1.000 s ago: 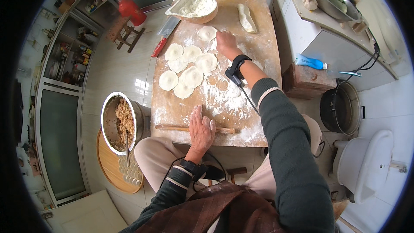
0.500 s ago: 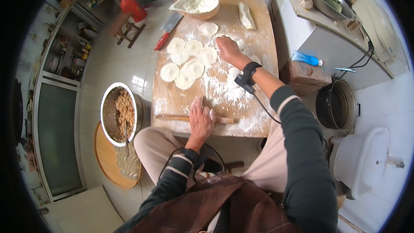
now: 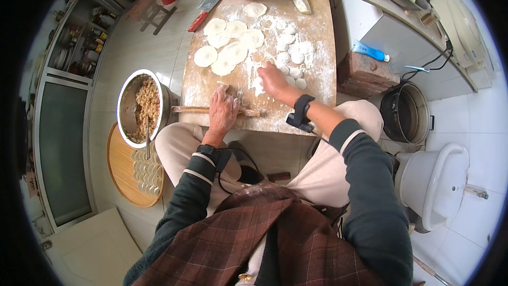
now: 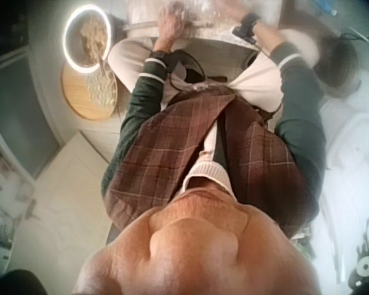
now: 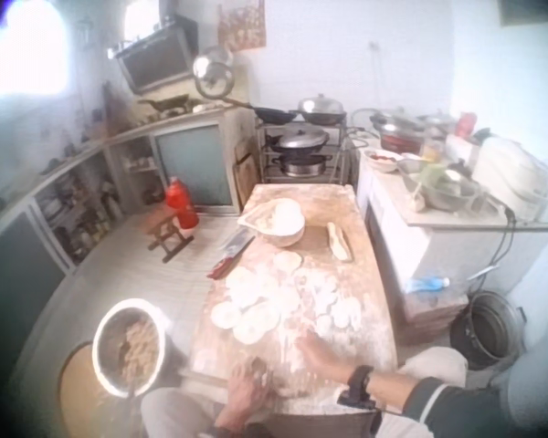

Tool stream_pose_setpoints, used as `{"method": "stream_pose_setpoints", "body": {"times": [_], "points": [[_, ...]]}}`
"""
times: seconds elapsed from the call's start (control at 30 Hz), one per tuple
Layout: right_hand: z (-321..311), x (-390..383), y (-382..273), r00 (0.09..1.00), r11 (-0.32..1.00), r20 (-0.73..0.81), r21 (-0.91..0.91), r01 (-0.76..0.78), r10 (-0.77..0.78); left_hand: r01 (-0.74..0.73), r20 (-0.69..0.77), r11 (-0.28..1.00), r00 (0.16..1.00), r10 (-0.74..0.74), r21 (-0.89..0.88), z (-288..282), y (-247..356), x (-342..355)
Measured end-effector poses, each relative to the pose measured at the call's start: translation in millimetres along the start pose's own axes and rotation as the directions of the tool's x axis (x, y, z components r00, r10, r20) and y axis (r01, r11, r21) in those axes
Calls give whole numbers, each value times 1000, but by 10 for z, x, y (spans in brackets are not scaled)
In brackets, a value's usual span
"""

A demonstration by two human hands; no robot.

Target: The person rolls small dough balls into flat circular discs using a rolling pin on a floured wooden table. The person repeatedly picks up a dough ball, flattens it with the rolling pin, and places the finished disc on the table.

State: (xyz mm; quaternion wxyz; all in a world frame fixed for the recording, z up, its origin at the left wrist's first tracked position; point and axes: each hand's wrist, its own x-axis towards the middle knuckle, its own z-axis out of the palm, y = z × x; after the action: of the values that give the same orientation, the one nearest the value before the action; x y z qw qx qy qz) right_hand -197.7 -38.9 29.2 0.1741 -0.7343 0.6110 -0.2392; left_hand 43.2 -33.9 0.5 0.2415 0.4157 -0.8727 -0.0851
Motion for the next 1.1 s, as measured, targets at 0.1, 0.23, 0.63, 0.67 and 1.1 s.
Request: {"method": "stream_pose_setpoints", "body": {"times": [0.1,0.23,0.63,0.67,1.1], "points": [[218,-159,-243,1000,992,-11,127,26,-25,42,-10,999,999,-42,1,42,31,77],[362,-272,-455,999,996,-31,88,-15,17,119,-41,988,992,-116,99,118,106,293],[310,-99,-260,998,983,67,184,-7,-6,138,3,986,990,-139,96,213,83,334],[317,-109,-266,998,990,58,144,-6,-2,138,-36,986,990,-135,93,208,97,353],[308,-69,-313,999,998,0,50,42,-42,117,-78,993,990,-118,-14,131,157,463]]}}
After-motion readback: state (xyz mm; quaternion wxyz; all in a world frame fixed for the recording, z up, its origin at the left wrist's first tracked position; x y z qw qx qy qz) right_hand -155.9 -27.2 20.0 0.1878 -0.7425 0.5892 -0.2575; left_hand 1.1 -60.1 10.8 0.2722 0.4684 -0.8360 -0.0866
